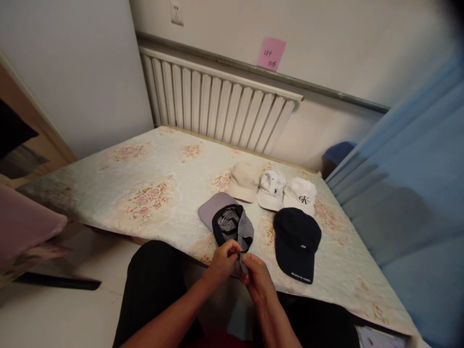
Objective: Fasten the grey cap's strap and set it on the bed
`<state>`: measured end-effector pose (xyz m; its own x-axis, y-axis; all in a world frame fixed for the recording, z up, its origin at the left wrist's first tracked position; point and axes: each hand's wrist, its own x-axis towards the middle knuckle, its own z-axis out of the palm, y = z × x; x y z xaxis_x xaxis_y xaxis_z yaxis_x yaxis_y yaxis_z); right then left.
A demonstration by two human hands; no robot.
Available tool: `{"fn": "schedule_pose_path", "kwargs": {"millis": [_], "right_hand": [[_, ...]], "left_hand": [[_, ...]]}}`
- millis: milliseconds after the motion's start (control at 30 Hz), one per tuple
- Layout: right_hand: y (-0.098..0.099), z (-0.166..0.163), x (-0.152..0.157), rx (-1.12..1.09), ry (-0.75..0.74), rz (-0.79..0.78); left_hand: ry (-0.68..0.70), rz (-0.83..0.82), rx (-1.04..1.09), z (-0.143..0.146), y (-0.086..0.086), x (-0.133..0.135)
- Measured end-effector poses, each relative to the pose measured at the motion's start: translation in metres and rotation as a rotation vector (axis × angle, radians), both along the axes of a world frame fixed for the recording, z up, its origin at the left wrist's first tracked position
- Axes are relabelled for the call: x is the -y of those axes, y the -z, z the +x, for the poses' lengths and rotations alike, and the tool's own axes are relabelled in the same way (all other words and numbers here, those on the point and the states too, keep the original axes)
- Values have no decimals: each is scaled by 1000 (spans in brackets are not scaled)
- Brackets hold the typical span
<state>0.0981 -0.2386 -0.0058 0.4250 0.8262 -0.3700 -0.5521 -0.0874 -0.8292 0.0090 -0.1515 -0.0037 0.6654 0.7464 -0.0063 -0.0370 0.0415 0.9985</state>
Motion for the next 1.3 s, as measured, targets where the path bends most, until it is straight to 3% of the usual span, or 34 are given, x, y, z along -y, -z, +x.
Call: {"fn": "schedule_pose_path", "kwargs": {"millis": [267,500,933,1300], "right_hand": [[-8,5,4,-12,-46,9],[-18,9,1,-64,15,-8],[-31,9,-8,124,123,4],[-11,11,-11,388,167,-26]], "left_hand": [[-28,-44,16,1,9,-3],[-15,-59,44,3,10,-4],[32,-87,96,-1,12,-6],[93,-153,147,0,16,-6]]}}
